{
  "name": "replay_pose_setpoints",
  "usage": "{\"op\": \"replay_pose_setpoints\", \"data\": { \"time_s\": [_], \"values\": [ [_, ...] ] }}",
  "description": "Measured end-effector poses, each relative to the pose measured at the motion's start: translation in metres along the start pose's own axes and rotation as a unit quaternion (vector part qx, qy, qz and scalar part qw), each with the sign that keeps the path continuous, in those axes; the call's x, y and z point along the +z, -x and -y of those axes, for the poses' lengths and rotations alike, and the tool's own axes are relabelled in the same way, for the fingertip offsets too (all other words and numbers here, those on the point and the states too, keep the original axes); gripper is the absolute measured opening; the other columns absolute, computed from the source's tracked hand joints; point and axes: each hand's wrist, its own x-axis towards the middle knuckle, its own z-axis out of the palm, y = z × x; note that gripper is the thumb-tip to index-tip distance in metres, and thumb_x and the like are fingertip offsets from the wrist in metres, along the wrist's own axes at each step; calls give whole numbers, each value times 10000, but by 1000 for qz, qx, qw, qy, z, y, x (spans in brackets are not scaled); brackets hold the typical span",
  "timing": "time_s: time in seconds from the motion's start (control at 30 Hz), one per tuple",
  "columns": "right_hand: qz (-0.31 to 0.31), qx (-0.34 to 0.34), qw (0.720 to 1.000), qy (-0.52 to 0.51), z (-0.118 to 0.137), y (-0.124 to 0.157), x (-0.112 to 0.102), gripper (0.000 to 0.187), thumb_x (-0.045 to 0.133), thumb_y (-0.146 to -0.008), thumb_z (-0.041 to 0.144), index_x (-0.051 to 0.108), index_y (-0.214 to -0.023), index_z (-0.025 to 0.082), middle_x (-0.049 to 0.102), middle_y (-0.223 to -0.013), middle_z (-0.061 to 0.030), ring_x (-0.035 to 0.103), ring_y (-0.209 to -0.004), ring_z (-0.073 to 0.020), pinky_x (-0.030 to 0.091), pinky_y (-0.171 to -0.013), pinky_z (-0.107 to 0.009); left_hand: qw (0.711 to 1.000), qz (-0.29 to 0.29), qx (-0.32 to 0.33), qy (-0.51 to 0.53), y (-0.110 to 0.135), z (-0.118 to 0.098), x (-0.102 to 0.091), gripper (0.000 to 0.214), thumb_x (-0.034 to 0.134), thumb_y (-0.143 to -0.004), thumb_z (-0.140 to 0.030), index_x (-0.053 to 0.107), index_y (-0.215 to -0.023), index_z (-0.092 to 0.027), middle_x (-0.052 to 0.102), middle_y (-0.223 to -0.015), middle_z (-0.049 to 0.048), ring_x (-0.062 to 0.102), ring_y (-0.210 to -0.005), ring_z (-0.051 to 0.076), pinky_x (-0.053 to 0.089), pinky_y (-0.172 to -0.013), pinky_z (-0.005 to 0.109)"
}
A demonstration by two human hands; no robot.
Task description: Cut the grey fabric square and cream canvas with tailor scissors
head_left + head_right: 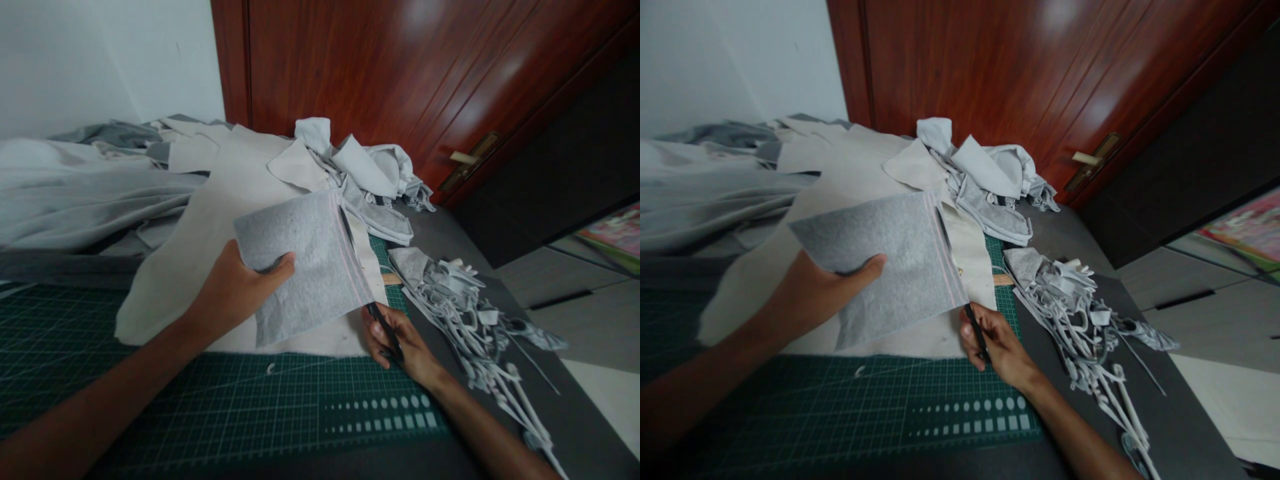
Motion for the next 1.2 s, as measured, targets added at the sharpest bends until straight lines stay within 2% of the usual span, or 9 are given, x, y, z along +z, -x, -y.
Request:
{"op": "replay_pose_setpoints", "data": {
  "time_s": [0.23, 0.37, 0.57, 0.9, 1.2],
  "values": [
    [2, -16, 1000, -1, -4, 2, -2, 457, 611, -926, 633, 448, -810, 222, 393, -533, 102, 310, -389, -50, 222, -397, -199, 1000, -2, -21, -8, 1, 4, 3, 426, 730, -754, -486, 707, -1094, -231, 785, -1088, 77, 726, -1046, 338, 619, -925, 447],
    [0, -33, 999, 0, -4, 2, -3, 468, 597, -933, 637, 454, -783, 217, 407, -529, 94, 314, -393, -49, 234, -415, -206, 1000, 22, -20, 6, 4, 1, 5, 411, 713, -770, -456, 706, -1105, -219, 787, -1093, 82, 728, -1062, 330, 611, -952, 446],
    [-2, -33, 999, -4, -2, 1, -1, 456, 604, -937, 623, 454, -781, 221, 389, -528, 99, 317, -391, -51, 232, -408, -204, 999, 26, 8, 24, 4, 0, 6, 388, 712, -769, -437, 701, -1095, -228, 784, -1126, 58, 726, -1084, 305, 594, -994, 412],
    [-5, -21, 1000, -10, -1, 0, 0, 431, 607, -946, 597, 460, -801, 219, 355, -567, 111, 320, -396, -42, 245, -397, -185, 999, 27, 9, 16, 2, 1, 3, 309, 697, -783, -443, 708, -1000, -223, 796, -1028, 50, 748, -981, 287, 626, -873, 377],
    [-6, -22, 1000, -8, -5, 2, -1, 419, 597, -961, 579, 454, -812, 215, 367, -575, 111, 339, -398, -37, 252, -406, -184, 1000, 17, -4, 1, 2, 1, 3, 354, 698, -774, -458, 704, -1037, -221, 790, -1040, 55, 743, -984, 285, 618, -888, 378]
  ]
}}
